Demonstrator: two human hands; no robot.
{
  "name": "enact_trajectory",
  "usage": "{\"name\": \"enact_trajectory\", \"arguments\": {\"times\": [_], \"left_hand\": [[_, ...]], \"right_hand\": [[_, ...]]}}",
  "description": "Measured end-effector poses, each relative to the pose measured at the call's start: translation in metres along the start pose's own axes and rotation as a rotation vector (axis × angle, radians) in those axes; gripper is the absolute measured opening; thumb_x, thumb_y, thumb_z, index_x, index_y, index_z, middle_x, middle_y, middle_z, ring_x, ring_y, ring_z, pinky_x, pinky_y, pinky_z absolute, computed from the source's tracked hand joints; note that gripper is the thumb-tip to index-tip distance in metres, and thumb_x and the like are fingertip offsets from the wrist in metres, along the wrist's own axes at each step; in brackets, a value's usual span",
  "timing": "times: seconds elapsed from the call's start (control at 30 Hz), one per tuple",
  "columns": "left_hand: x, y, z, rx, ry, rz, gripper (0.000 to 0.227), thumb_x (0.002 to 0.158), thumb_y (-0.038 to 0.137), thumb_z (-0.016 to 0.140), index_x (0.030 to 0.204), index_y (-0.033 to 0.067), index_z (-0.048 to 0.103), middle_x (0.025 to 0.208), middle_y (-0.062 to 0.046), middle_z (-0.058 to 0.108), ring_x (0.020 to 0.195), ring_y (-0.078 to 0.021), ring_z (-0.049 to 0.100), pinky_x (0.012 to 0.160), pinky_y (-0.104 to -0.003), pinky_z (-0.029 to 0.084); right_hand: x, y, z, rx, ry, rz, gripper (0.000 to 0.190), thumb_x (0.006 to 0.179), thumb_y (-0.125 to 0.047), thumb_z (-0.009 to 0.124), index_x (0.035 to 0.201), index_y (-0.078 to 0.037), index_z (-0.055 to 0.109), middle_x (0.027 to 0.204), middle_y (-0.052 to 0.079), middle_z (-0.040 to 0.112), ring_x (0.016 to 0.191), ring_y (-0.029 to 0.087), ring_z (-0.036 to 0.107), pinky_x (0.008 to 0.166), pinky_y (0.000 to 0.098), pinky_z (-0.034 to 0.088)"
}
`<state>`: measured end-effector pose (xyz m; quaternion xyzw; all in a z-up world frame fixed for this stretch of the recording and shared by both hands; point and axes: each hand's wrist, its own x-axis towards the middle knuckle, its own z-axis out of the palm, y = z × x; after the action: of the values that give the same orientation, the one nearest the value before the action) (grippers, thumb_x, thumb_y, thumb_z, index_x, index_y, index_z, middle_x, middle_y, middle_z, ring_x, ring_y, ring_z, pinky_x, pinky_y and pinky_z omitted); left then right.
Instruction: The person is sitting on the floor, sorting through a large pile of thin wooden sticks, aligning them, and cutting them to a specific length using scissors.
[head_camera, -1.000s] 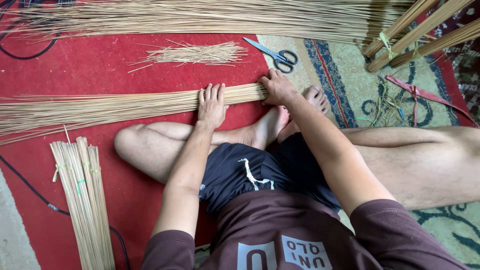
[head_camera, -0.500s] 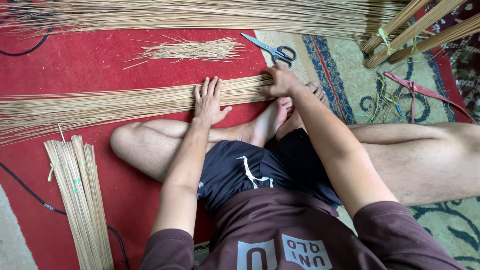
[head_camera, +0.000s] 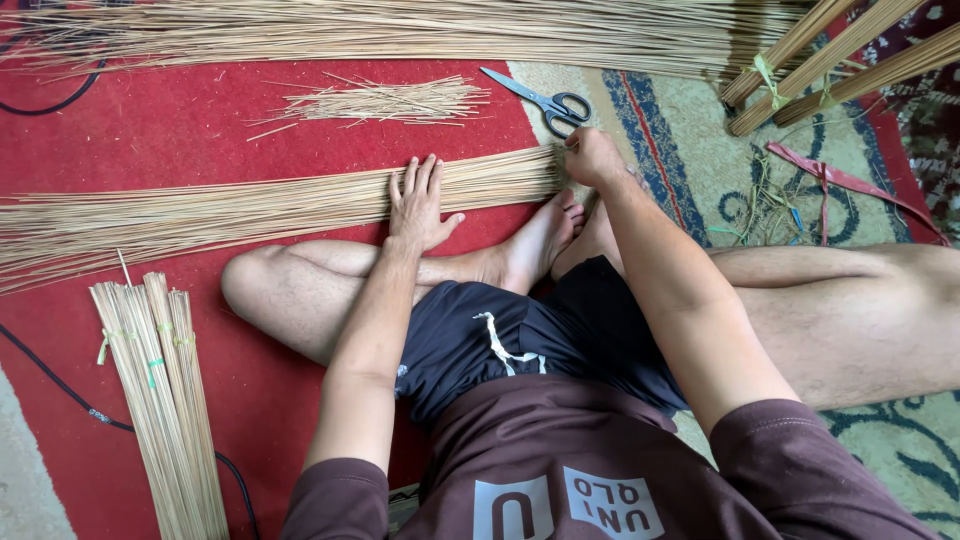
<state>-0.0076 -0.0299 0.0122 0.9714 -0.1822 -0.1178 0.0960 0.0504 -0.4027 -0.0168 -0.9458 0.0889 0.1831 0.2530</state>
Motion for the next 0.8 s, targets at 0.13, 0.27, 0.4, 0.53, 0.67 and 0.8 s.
{"name": "enact_trajectory", "arguments": {"times": [0.13,0.27,0.4,0.53,0.67,0.8], "left_hand": [[0.0,0.001,-0.001,-0.015,-0.003,-0.002,0.102,0.083,0.056,0.074,0.161,0.0069,0.03,0.168,-0.012,0.024,0.156,-0.0335,0.018,0.123,-0.064,0.014],[0.0,0.001,-0.002,-0.004,-0.018,-0.006,0.103,0.084,0.057,0.073,0.162,0.0072,0.028,0.169,-0.011,0.022,0.157,-0.0331,0.016,0.124,-0.063,0.014],[-0.001,0.002,-0.004,0.001,-0.031,-0.015,0.103,0.085,0.057,0.073,0.162,0.0077,0.027,0.17,-0.01,0.021,0.157,-0.0326,0.015,0.124,-0.062,0.014],[-0.001,0.003,-0.008,-0.01,-0.033,-0.013,0.103,0.084,0.056,0.074,0.162,0.0072,0.027,0.169,-0.011,0.021,0.157,-0.0332,0.016,0.124,-0.062,0.014],[-0.002,0.002,-0.005,-0.007,-0.027,-0.008,0.103,0.084,0.056,0.074,0.162,0.0074,0.028,0.169,-0.011,0.021,0.157,-0.0333,0.016,0.124,-0.062,0.014],[0.0,0.001,-0.002,-0.011,-0.021,-0.007,0.103,0.083,0.056,0.074,0.162,0.0077,0.028,0.169,-0.011,0.021,0.157,-0.0334,0.016,0.124,-0.063,0.014]], "right_hand": [[0.0,-0.017,0.009,-0.013,-0.023,-0.013,0.028,0.091,-0.024,0.065,0.115,-0.021,0.078,0.109,0.009,0.077,0.117,0.033,0.069,0.1,0.0481,0.056],[-0.003,-0.026,0.008,0.122,-0.012,0.029,0.033,0.093,-0.015,0.059,0.122,-0.016,0.076,0.117,0.015,0.075,0.124,0.037,0.064,0.105,0.0522,0.053],[0.005,-0.017,0.018,0.199,-0.039,0.035,0.036,0.092,-0.013,0.057,0.123,-0.015,0.075,0.119,0.017,0.074,0.125,0.04,0.063,0.105,0.0544,0.051],[0.015,-0.006,0.023,0.168,-0.016,0.079,0.033,0.093,-0.02,0.058,0.12,-0.024,0.076,0.119,0.012,0.074,0.125,0.035,0.063,0.106,0.0523,0.052],[0.017,0.0,0.02,0.177,-0.024,0.155,0.033,0.089,-0.019,0.057,0.112,-0.026,0.079,0.118,0.011,0.075,0.125,0.034,0.063,0.107,0.0484,0.051],[0.011,-0.013,0.013,0.192,-0.04,0.155,0.033,0.086,-0.017,0.06,0.108,-0.029,0.08,0.117,0.009,0.076,0.124,0.033,0.064,0.107,0.0455,0.051]]}}
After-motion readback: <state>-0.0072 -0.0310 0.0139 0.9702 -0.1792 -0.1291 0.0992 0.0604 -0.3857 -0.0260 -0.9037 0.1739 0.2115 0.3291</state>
